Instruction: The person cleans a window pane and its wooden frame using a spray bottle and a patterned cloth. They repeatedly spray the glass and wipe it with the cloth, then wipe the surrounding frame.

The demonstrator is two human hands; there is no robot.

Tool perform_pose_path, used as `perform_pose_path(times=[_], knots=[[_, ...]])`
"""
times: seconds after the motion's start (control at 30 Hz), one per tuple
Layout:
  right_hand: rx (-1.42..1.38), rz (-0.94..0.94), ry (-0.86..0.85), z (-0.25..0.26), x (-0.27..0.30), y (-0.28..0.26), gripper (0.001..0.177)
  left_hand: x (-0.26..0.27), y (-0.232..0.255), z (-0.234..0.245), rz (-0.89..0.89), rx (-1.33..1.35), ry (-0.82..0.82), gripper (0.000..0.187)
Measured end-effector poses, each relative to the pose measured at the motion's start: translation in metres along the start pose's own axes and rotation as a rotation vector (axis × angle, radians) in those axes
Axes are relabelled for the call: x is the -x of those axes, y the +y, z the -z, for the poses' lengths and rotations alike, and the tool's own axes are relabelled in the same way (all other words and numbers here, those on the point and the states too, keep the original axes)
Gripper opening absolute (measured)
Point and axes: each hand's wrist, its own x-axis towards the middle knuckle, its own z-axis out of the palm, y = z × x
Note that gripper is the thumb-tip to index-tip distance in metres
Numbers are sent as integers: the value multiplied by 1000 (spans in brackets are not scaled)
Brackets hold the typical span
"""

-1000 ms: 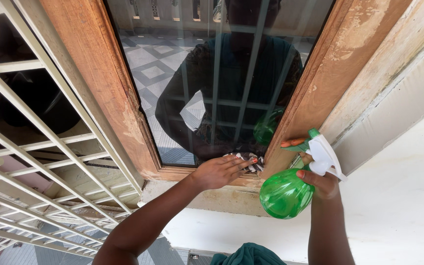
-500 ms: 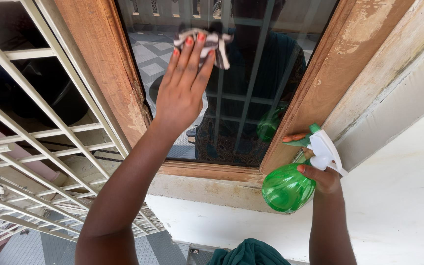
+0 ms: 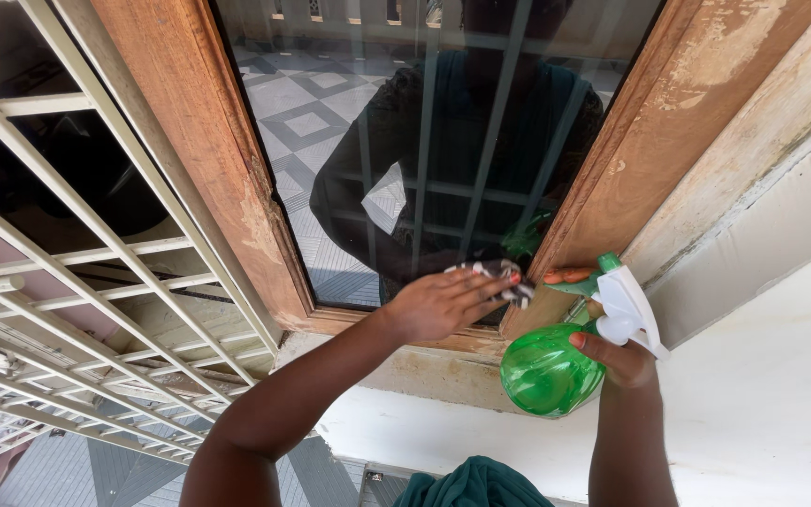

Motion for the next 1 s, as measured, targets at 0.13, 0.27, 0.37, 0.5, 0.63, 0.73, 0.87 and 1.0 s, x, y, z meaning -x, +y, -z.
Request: perform_pose_path(times=[0.13, 0.27, 0.37, 0.5, 0.63, 0.73, 0.87, 1.0], knots=[[-39, -5, 16, -2, 0, 1, 77, 36, 19, -40, -34, 181, -82, 45], [-44, -13, 15, -6, -2, -4, 78, 53, 21, -43, -40, 164, -61, 47], [-38, -29, 29, -10, 0, -8, 82, 65, 22, -28, -30, 152, -23, 48], [-18, -25, 16, -11, 1, -9, 83, 88, 20, 3, 51, 31, 88, 48], [-62, -30, 37, -11, 0, -7, 93, 102, -16, 36, 223, -159, 346, 35], [-35, -53, 71, -10, 4, -6, 94, 101, -57, 59, 334, -410, 504, 32], [-22, -34, 36, -7, 3, -2, 90, 97, -95, 88, 493, -390, 350, 40], [15, -40, 18, -11, 4, -1, 86, 84, -92, 86, 544, -218, 388, 54]])
